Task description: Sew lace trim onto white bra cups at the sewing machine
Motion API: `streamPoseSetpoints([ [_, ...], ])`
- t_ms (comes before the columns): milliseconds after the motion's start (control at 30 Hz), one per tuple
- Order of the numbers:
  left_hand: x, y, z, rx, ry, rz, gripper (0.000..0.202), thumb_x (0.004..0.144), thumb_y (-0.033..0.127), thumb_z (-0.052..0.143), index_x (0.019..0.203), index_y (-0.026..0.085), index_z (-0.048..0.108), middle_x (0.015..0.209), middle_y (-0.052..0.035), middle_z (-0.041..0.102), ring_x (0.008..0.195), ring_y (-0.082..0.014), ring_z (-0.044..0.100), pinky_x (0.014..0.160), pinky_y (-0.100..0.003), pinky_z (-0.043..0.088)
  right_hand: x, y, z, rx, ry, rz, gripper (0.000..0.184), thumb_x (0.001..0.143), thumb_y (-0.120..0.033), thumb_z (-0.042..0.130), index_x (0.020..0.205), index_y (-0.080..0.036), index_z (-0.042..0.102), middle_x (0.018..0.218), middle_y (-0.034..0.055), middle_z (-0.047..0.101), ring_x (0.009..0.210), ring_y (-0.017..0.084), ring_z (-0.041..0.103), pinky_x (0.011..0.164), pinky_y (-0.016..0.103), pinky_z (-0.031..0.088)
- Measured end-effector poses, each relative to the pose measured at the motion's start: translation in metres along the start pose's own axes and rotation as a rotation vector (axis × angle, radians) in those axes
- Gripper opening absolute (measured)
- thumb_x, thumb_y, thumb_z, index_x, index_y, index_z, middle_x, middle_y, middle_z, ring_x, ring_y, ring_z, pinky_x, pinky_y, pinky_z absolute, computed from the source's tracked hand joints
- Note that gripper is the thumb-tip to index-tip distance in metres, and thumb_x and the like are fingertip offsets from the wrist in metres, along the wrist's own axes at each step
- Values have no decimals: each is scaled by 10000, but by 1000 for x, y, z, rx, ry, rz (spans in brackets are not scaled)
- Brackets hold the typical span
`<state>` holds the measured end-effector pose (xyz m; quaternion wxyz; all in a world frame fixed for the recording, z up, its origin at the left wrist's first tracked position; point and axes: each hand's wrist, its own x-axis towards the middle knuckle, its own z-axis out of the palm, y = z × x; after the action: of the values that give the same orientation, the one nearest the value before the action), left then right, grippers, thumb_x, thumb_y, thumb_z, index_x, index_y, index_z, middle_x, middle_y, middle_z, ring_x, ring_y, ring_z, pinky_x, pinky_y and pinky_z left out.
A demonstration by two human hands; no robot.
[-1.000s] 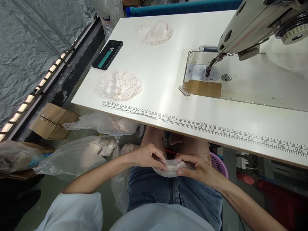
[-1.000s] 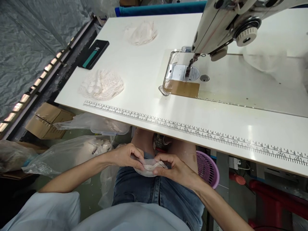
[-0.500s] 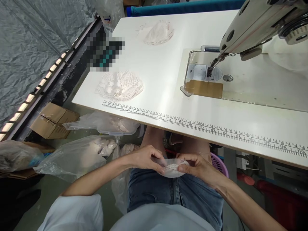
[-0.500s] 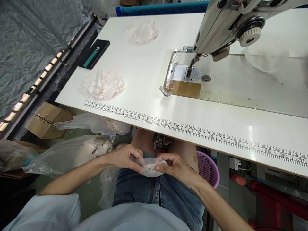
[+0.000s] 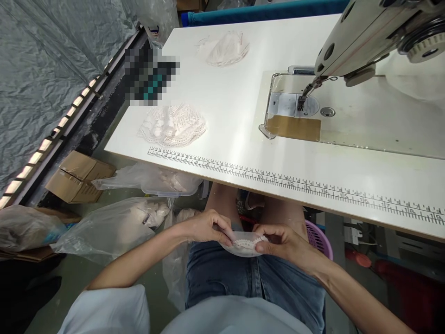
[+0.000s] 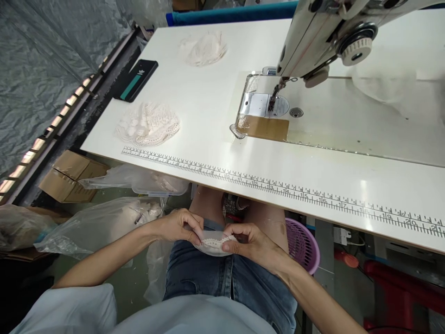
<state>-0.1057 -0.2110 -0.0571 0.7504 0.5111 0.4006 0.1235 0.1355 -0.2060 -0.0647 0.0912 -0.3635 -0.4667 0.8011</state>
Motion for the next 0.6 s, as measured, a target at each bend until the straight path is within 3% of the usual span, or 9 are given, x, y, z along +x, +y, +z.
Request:
streamPoseSetpoints([
  [233, 5, 15, 5, 200, -88, -21, 308, 624, 337, 764, 852, 135, 717, 782, -6, 638, 702, -111, 534, 614, -178, 383, 1, -3, 5, -90, 24, -31, 299, 730, -472, 660, 775, -176, 663, 758, 13, 583, 735, 164, 523, 656, 258, 407],
  [600, 7, 17, 12, 247, 47, -2, 205, 689, 321, 713, 734, 121, 715, 694, -9, 597, 632, -92, 504, 577, -179, 359, -7, 1, -1, -278, 1, -144, 314, 822, -479, 566, 793, -172, 627, 739, 4, 573, 739, 163, 508, 658, 253, 375],
])
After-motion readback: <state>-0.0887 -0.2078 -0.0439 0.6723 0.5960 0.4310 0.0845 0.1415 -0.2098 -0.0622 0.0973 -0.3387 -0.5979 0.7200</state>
